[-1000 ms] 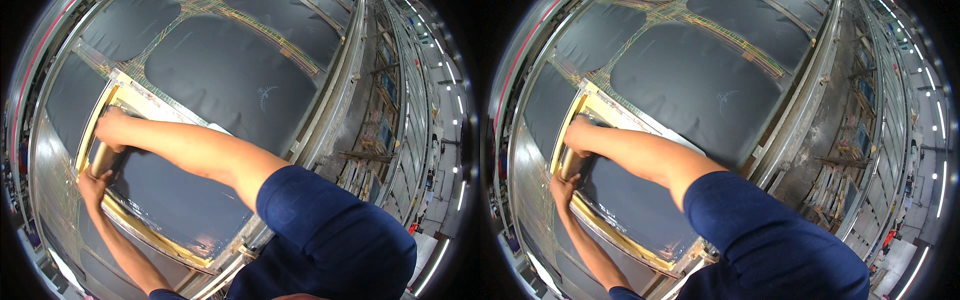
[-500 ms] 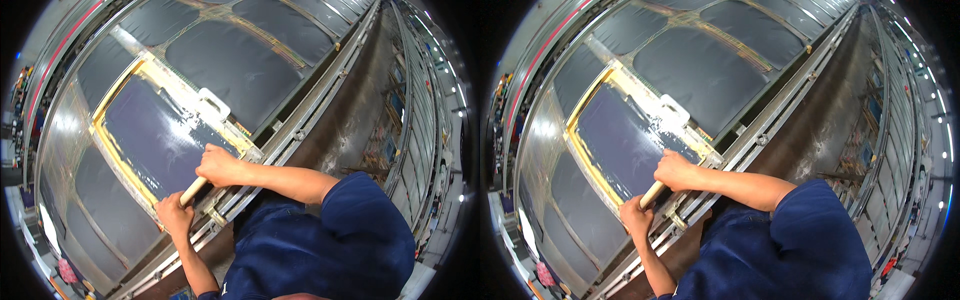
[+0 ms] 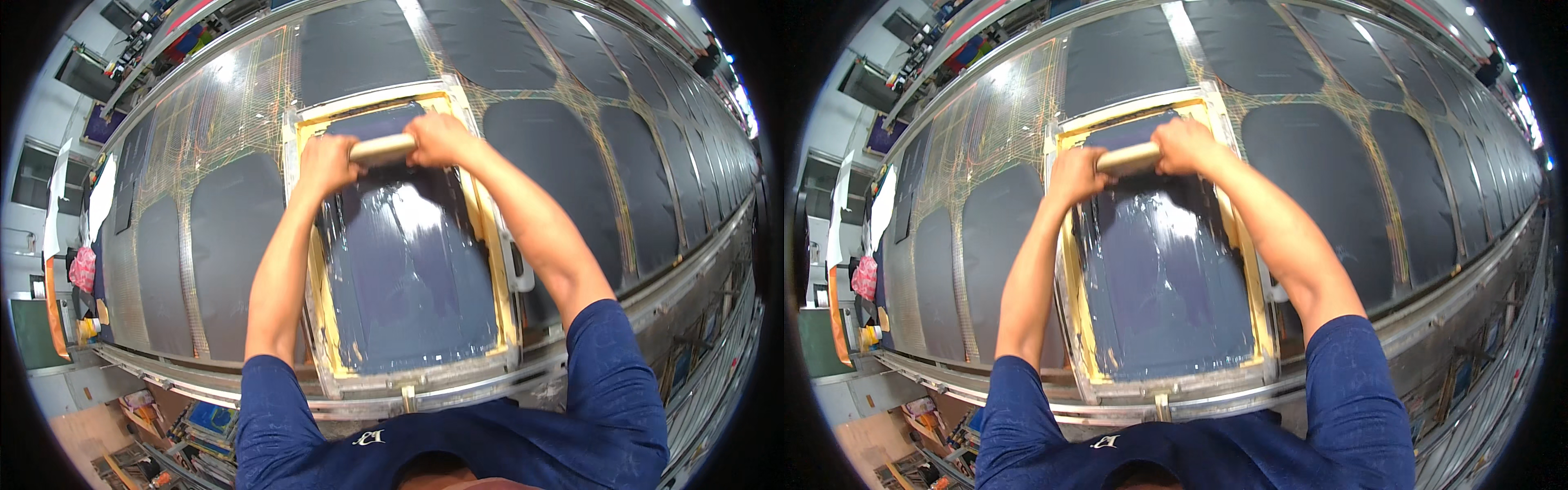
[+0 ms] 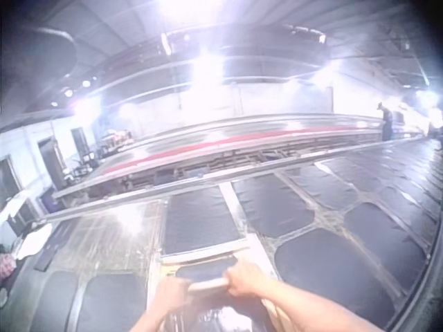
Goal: The person uses a squeegee to pull dark ink across a screen-printing frame mounted on a conveyor. They repeatedly lift the frame, wipe the squeegee, and reposition the frame to continue printing the same area.
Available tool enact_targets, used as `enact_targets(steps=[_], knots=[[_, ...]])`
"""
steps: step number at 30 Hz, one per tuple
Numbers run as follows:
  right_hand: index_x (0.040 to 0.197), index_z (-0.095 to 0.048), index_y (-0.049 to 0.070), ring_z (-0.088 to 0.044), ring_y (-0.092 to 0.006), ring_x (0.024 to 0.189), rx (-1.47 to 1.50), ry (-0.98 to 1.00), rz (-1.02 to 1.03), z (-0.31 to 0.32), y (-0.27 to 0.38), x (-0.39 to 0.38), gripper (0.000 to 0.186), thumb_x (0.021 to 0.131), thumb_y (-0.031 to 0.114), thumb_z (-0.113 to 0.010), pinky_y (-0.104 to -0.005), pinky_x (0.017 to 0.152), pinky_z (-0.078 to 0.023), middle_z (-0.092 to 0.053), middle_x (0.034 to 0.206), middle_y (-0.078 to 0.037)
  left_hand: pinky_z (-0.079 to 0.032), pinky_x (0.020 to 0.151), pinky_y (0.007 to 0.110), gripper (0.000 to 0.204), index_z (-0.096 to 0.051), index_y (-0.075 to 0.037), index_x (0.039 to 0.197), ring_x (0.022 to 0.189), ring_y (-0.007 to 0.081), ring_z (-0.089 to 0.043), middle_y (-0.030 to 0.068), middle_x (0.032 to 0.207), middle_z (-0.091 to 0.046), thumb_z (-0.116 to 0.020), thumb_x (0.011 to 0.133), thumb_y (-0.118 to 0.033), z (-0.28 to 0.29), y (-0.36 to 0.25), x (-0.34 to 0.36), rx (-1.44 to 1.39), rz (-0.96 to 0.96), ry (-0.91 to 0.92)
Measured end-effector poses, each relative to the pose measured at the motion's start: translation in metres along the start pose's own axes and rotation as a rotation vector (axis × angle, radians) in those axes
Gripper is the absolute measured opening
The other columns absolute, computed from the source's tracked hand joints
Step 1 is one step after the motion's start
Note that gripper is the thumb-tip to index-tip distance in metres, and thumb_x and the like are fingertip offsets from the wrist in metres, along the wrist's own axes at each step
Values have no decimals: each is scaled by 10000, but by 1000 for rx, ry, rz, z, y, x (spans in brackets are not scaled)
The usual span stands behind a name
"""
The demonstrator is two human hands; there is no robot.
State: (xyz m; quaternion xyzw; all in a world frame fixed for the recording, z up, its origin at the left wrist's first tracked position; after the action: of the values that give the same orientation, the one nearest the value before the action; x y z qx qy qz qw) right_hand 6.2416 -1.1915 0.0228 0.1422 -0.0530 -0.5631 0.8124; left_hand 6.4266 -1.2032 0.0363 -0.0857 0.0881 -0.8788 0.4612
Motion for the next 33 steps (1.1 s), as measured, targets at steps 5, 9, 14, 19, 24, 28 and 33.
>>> enact_targets(steps=[5, 9, 14, 19, 24, 28, 33], knots=[[1027, -783, 123, -734, -356, 975, 70, 97, -67, 20, -63, 97, 432, 663, 317, -912, -449, 878, -582, -767, 996, -171, -567, 900, 453, 492, -777, -164, 1126, 981, 352, -730, 157, 995, -766, -894, 687, -352, -8, 43, 112, 12, 78, 120], [1016, -765, 53, -738, -336, 811, 99, 63, 59, 8, -84, 136, 433, 666, 265, -907, -419, 761, -576, -757, 851, -174, -568, 869, 436, 495, -776, -146, 1113, 960, 330, -739, 138, 989, -774, -905, 664, -310, -28, 72, 145, -11, 82, 65], [884, -771, 21, -736, -364, 766, 56, 10, 52, 18, -68, 128, 454, 611, 361, -896, -453, 708, -579, -743, 816, -213, -569, 824, 442, 470, -781, -165, 1092, 901, 331, -742, 131, 931, -772, -894, 669, -337, -19, 71, 127, 31, 107, 63], [923, -775, 26, -743, -345, 771, 46, 40, 47, -1, -46, 80, 442, 639, 348, -882, -453, 701, -576, -745, 805, -204, -573, 860, 467, 455, -792, -101, 994, 921, 380, -733, 203, 920, -756, -900, 634, -357, -19, 43, 77, 53, 53, -34], [956, -774, 78, -730, -333, 752, 92, 50, 32, -25, 8, -41, 354, 683, 283, -870, -416, 720, -571, -738, 781, -164, -568, 814, 450, 421, -790, -166, 1053, 866, 343, -737, 137, 892, -764, -887, 671, -316, -30, -24, -33, -37, 0, 49], [913, -765, 107, -726, -378, 809, 133, 47, -32, -42, 68, -153, 238, 735, 243, -844, -461, 749, -571, -730, 794, -179, -550, 787, 439, 265, -795, -159, 923, 758, 283, -742, 126, 781, -748, -810, 670, -237, -34, -78, -146, -46, -49, -40], [778, -636, 89, -646, -395, 684, 75, -29, 127, -69, 131, -272, 224, 721, 210, -816, -506, 699, -486, -632, 667, -171, -439, 772, 435, 127, -694, -139, 767, 736, 281, -656, 71, 722, -673, -746, 662, -90, -37, -143, -275, -127, 13, -95]])
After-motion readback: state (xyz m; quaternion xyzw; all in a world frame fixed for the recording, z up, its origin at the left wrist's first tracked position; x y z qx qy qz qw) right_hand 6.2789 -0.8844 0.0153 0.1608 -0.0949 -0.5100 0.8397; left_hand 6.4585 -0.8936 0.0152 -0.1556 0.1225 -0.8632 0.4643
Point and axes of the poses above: each hand's wrist, its own x-axis towards the middle knuckle, its own z-axis out of the back of the hand, y = z × x, the point moved 7 cm from there along x, towards the middle knuckle
